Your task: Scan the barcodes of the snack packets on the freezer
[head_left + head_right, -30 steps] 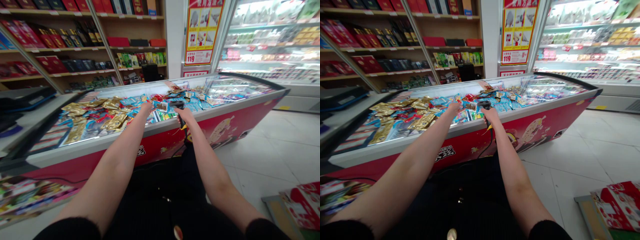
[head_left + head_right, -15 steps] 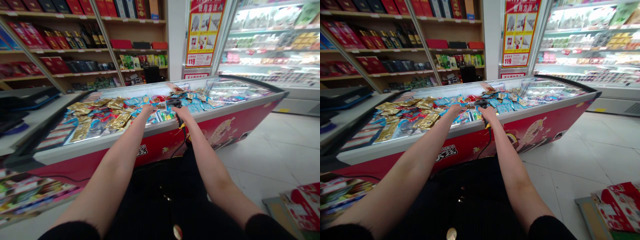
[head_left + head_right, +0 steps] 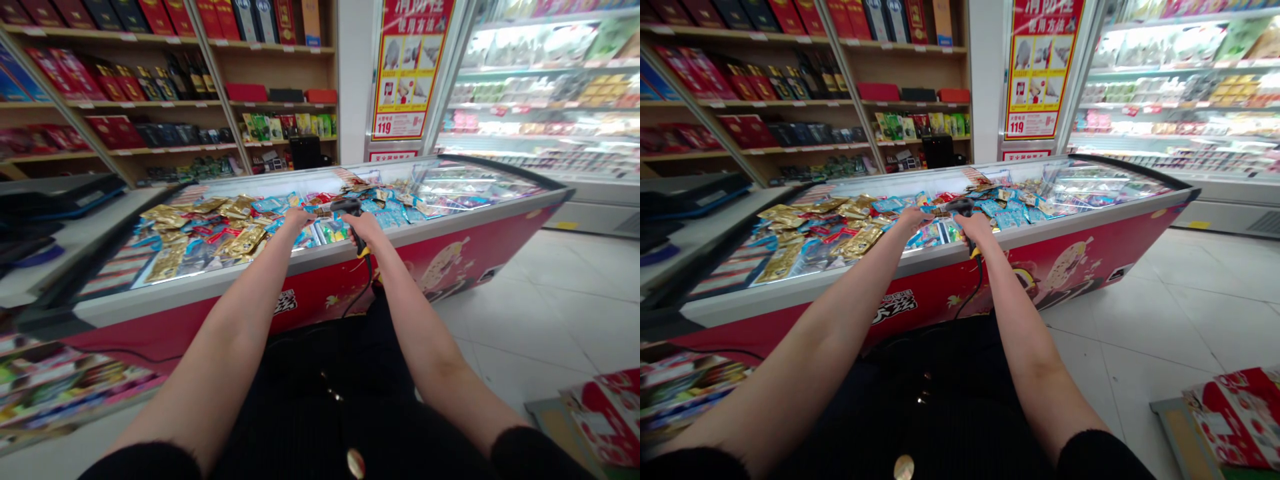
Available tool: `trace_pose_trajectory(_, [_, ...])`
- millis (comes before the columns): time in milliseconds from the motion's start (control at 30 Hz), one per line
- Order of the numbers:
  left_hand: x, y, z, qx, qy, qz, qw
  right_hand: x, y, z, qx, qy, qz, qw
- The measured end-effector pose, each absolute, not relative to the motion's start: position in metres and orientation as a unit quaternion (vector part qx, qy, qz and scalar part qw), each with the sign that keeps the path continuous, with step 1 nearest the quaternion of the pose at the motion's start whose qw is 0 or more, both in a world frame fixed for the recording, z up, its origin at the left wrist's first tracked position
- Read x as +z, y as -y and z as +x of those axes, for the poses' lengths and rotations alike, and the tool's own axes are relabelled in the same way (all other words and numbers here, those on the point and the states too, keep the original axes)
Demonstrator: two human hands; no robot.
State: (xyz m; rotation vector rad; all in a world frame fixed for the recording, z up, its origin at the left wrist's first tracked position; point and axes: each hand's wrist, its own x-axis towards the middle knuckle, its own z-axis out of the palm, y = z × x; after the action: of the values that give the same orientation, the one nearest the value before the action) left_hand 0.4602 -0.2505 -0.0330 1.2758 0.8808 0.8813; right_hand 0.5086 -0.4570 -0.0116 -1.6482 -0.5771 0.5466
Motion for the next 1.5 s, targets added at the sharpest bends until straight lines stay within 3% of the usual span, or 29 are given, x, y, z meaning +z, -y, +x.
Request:
trace_pose_trajectory(967, [-0.029,0.252,0.446,0.347,-0.353,0.6,0.628,-0.007,0.45,0.497,0.235,0.259,-0.717,0.604])
trace_pose_trajectory(1500, [-0.014,0.214,0.391,0.431,-0.429,0.559,0.564,-0.011,0.426,0.481,0.252,0.284,-0.7,0.605])
